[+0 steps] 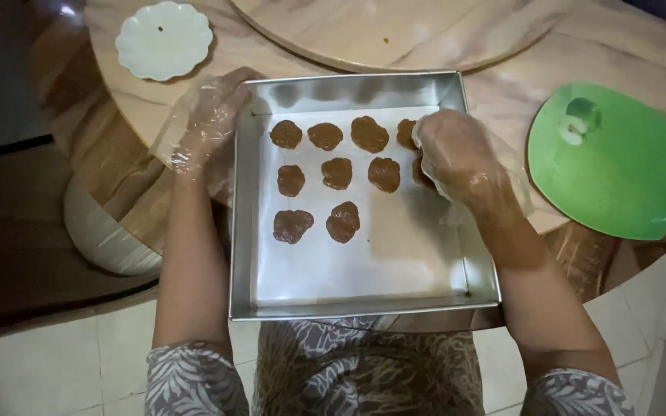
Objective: The person is portioning out small pieces of dough and arranging them in rows on a baking tray lined with parchment paper.
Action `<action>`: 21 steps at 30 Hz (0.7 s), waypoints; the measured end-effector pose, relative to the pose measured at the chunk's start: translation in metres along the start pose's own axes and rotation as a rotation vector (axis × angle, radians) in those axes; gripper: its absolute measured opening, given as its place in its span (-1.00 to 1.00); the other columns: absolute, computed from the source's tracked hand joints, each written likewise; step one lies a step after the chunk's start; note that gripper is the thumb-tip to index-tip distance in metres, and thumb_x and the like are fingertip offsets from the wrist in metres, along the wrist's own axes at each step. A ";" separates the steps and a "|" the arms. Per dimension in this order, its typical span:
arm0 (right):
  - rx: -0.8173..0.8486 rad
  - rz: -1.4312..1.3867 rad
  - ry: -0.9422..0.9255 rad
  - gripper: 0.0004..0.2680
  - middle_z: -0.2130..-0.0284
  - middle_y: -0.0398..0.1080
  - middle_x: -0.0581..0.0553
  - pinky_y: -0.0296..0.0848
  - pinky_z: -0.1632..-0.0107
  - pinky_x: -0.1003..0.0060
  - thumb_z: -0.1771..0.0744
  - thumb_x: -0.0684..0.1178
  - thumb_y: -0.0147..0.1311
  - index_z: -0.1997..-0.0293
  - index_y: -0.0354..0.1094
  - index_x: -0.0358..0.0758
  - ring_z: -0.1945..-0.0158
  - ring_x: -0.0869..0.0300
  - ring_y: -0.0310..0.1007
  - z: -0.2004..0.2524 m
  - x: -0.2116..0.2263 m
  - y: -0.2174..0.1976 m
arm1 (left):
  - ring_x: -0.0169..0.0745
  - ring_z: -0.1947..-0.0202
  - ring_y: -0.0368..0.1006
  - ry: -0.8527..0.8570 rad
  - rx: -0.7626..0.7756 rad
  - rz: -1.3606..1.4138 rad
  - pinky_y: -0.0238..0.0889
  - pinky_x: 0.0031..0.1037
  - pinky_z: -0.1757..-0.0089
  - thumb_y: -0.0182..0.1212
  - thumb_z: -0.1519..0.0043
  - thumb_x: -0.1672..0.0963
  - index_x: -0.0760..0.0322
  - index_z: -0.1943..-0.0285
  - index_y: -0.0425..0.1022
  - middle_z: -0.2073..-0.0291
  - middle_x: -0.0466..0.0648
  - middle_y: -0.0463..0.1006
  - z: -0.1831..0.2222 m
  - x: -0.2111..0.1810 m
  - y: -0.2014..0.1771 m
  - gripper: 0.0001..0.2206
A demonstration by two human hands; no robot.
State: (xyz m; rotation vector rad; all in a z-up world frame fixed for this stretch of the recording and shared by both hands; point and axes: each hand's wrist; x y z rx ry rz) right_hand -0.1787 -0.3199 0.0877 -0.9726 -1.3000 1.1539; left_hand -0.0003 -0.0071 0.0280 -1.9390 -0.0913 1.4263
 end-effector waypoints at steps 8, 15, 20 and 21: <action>0.110 0.063 0.032 -0.76 0.82 0.04 0.02 -0.08 0.51 0.19 0.03 -0.21 -0.04 0.65 -0.14 -0.06 0.54 0.17 -0.13 -0.004 -0.009 0.010 | -0.07 -0.22 0.29 -0.045 -0.055 0.063 0.08 -0.24 -0.18 -0.14 -0.28 0.02 0.14 -0.23 0.45 -0.21 0.00 0.45 0.001 0.003 0.004 -0.60; -0.323 0.253 -0.355 -0.86 0.36 0.30 -0.21 0.25 0.28 0.01 -0.19 -0.15 -0.03 0.24 0.25 -0.24 0.31 -0.11 0.27 -0.009 -0.077 0.074 | -0.33 0.19 0.34 -0.046 -0.023 0.137 0.13 -0.53 0.14 -0.11 -0.27 0.08 0.14 0.00 0.51 0.26 -0.17 0.50 0.002 -0.013 0.003 -0.73; -0.097 0.040 0.106 -0.95 0.58 0.45 -0.28 0.55 0.34 -0.11 -0.25 -0.21 0.20 0.40 0.53 -0.37 0.36 -0.22 0.59 0.010 0.012 0.005 | 0.21 -0.08 0.48 -0.084 -0.056 0.051 0.29 -0.01 -0.10 -0.02 -0.28 0.02 0.11 -0.16 0.54 -0.08 0.19 0.55 -0.002 -0.005 0.006 -0.65; -0.099 0.036 0.090 -0.95 0.58 0.45 -0.28 0.55 0.34 -0.11 -0.25 -0.21 0.20 0.40 0.53 -0.37 0.36 -0.22 0.59 0.002 0.010 0.000 | 0.21 -0.08 0.48 -0.090 -0.070 0.043 0.29 -0.01 -0.10 -0.02 -0.28 0.02 0.11 -0.16 0.54 -0.08 0.19 0.55 -0.006 -0.001 0.000 -0.65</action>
Point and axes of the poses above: each hand's wrist, its own z-axis away from the middle knuckle, its own y-axis out of the palm, x = y × z
